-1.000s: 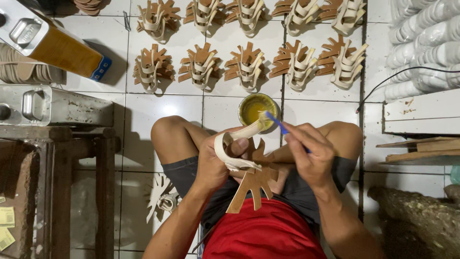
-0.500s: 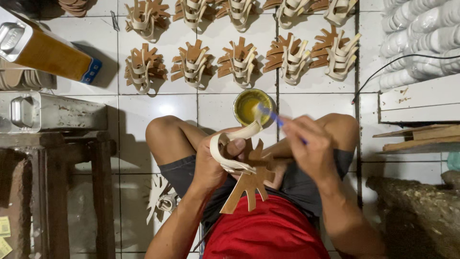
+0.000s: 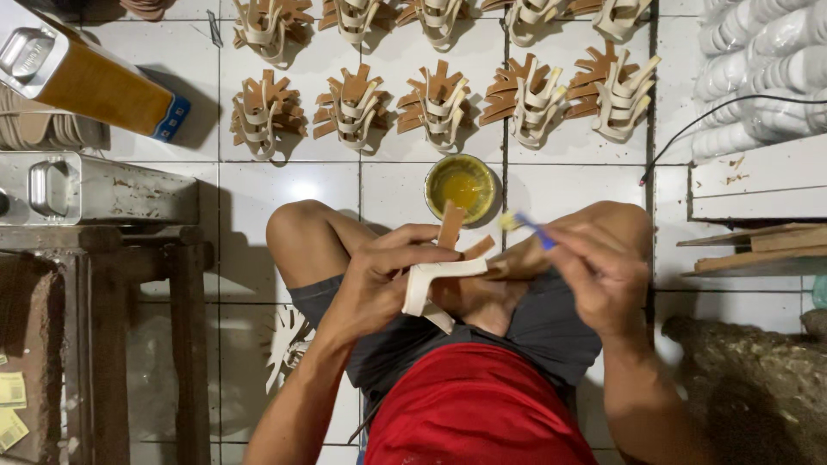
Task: The person sits on the floor and repeatedly applies a yellow liquid to star-shaped wooden pieces using a small brush. They dip the brush into a bowl, coat the pieces, and place them among many similar items arranged on the floor.
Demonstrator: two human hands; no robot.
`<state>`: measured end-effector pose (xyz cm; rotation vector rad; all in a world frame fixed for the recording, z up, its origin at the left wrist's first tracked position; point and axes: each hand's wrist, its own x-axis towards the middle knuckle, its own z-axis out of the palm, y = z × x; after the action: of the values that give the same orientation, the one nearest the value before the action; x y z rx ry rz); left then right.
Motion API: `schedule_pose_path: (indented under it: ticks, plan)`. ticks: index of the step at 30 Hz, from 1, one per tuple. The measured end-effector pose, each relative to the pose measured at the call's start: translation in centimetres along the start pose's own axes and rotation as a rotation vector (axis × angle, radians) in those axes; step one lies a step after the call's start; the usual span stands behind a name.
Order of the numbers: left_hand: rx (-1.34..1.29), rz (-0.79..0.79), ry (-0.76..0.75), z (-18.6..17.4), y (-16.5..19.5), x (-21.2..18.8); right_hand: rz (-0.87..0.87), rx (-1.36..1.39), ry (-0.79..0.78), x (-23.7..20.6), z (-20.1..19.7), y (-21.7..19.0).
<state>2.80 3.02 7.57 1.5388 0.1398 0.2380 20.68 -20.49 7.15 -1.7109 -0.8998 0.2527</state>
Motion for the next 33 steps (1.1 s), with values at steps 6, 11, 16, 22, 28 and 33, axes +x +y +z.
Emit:
schedule_pose_path:
  ticks: [6,11,16,22,28,33]
  plan:
    - [0.126,-0.081,-0.018,0.3,2.3,-0.1,-0.158,-0.074,-0.128,1.6,1.2,-1.7]
    - [0.088,-0.045,-0.001,0.2,2.3,0.0,-0.129,-0.128,-0.043,1.4,1.7,-1.6]
    - [0.077,-0.059,-0.002,0.0,1.9,-0.2,-0.135,-0.156,-0.108,0.3,1.3,0.3]
    - [0.109,-0.052,-0.039,0.2,1.7,-0.1,-0.181,-0.094,-0.122,0.3,1.3,1.4]
    - [-0.047,0.000,-0.036,-0.5,1.2,-0.7,-0.047,-0.356,-0.005,1.7,0.7,1.7]
    - [0.047,-0.057,0.007,-0.5,-0.2,-0.8,0.060,-0.184,0.068,0.9,-0.5,1.5]
